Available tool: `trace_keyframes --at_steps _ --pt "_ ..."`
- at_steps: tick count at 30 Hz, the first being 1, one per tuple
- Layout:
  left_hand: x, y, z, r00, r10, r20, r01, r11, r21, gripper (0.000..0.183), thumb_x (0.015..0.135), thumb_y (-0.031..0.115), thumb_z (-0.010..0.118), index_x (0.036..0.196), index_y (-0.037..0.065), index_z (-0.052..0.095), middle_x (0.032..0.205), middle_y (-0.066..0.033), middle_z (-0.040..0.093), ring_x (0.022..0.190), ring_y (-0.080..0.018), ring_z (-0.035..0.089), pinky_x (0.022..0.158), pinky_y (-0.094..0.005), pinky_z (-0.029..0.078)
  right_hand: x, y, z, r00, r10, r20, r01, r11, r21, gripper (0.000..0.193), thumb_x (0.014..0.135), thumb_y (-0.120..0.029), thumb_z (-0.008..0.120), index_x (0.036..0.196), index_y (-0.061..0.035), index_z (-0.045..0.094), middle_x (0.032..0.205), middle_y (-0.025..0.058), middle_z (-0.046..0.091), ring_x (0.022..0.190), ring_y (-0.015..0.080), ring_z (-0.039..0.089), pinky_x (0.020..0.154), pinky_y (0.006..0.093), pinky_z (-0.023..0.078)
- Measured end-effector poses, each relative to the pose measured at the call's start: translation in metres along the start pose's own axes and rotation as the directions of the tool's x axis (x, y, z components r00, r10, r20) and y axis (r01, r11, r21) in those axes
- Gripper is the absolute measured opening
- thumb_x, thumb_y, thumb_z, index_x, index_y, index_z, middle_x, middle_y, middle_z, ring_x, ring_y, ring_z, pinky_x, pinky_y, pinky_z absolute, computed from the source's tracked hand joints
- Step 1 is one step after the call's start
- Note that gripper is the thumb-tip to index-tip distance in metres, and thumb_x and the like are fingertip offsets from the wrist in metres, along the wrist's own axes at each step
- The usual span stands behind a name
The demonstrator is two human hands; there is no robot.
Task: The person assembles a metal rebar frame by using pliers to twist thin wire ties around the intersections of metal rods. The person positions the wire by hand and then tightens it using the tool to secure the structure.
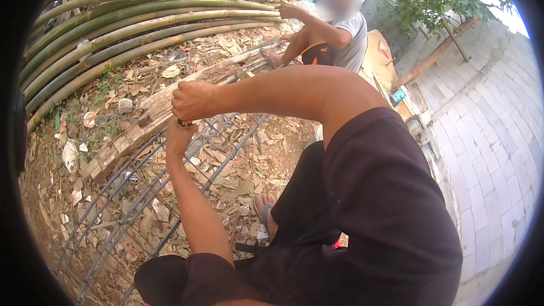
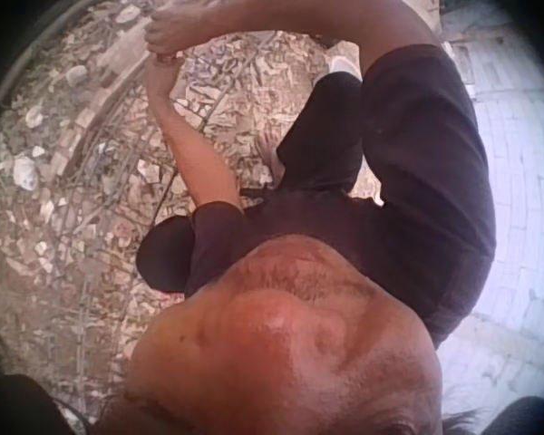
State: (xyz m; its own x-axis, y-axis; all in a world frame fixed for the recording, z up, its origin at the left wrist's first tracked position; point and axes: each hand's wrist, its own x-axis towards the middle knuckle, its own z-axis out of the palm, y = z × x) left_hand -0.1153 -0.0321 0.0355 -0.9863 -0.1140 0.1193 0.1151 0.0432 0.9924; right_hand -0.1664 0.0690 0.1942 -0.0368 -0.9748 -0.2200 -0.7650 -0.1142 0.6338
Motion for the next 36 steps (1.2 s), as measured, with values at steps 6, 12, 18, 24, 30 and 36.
trace_keyframes --at_steps 6,12,18,24,30,36 --pt "-0.024 0.017 0.058 0.839 0.155 -0.522 0.059 0.927 0.370 0.035 0.073 0.015 0.087 0.099 0.008 0.065 0.089 -0.0101 0.073 0.084 -0.0361 0.070 0.073 -0.0486 0.053 0.013 0.020 0.004 0.643 0.067 0.763 -0.471 0.820 0.324 0.016 0.083 -0.022 0.078 0.086 -0.0069 0.074 0.081 0.0102 0.075 0.072 0.0260 0.072 0.060 0.0394 0.055" --pt "-0.018 0.025 0.033 0.977 0.062 -0.205 -0.005 0.963 0.269 0.043 0.072 0.020 0.090 0.103 0.003 0.064 0.092 -0.0146 0.076 0.085 -0.0376 0.073 0.075 -0.0486 0.055 0.001 0.011 -0.004 0.797 0.034 0.603 -0.265 0.917 0.299 0.020 0.081 -0.021 0.081 0.089 -0.0052 0.074 0.077 0.0091 0.073 0.070 0.0268 0.071 0.061 0.0409 0.055" --pt "-0.006 0.013 0.002 0.997 0.057 -0.043 -0.062 0.990 -0.125 0.045 0.075 0.013 0.087 0.111 0.003 0.061 0.091 -0.0177 0.074 0.080 -0.0359 0.072 0.073 -0.0420 0.055 0.003 -0.010 -0.013 0.981 0.066 0.183 -0.077 0.996 0.054 0.021 0.086 -0.026 0.075 0.090 -0.0051 0.077 0.093 0.0102 0.078 0.081 0.0257 0.075 0.067 0.0424 0.059" --pt "-0.027 0.021 0.044 0.967 -0.009 -0.256 0.116 0.906 0.406 0.060 0.068 0.030 0.093 0.118 0.008 0.068 0.091 -0.0140 0.078 0.090 -0.0360 0.075 0.080 -0.0474 0.057 0.006 0.014 -0.038 0.381 -0.046 0.924 -0.772 0.535 0.344 0.021 0.090 -0.021 0.073 0.096 -0.0004 0.073 0.090 0.0111 0.076 0.075 0.0235 0.074 0.067 0.0388 0.060" --pt "-0.016 0.020 0.010 0.996 -0.081 0.035 0.072 0.974 0.217 0.074 0.070 0.029 0.093 0.133 0.006 0.062 0.110 -0.0184 0.076 0.103 -0.0321 0.074 0.088 -0.0417 0.057 -0.019 -0.035 -0.014 0.941 0.220 0.256 -0.201 0.975 -0.100 0.042 0.091 -0.026 0.072 0.122 0.0014 0.068 0.106 0.0060 0.069 0.099 0.0173 0.066 0.080 0.0345 0.051" --pt "-0.025 0.053 -0.039 0.994 -0.110 -0.004 0.108 0.969 0.221 0.083 0.080 0.033 0.088 0.149 0.005 0.054 0.136 -0.0205 0.067 0.120 -0.0320 0.068 0.103 -0.0423 0.052 -0.031 -0.042 -0.006 0.888 0.246 0.388 -0.252 0.967 -0.036 0.066 0.095 -0.019 0.062 0.154 0.0039 0.045 0.129 0.0099 0.064 0.121 0.0208 0.057 0.106 0.0406 0.042"
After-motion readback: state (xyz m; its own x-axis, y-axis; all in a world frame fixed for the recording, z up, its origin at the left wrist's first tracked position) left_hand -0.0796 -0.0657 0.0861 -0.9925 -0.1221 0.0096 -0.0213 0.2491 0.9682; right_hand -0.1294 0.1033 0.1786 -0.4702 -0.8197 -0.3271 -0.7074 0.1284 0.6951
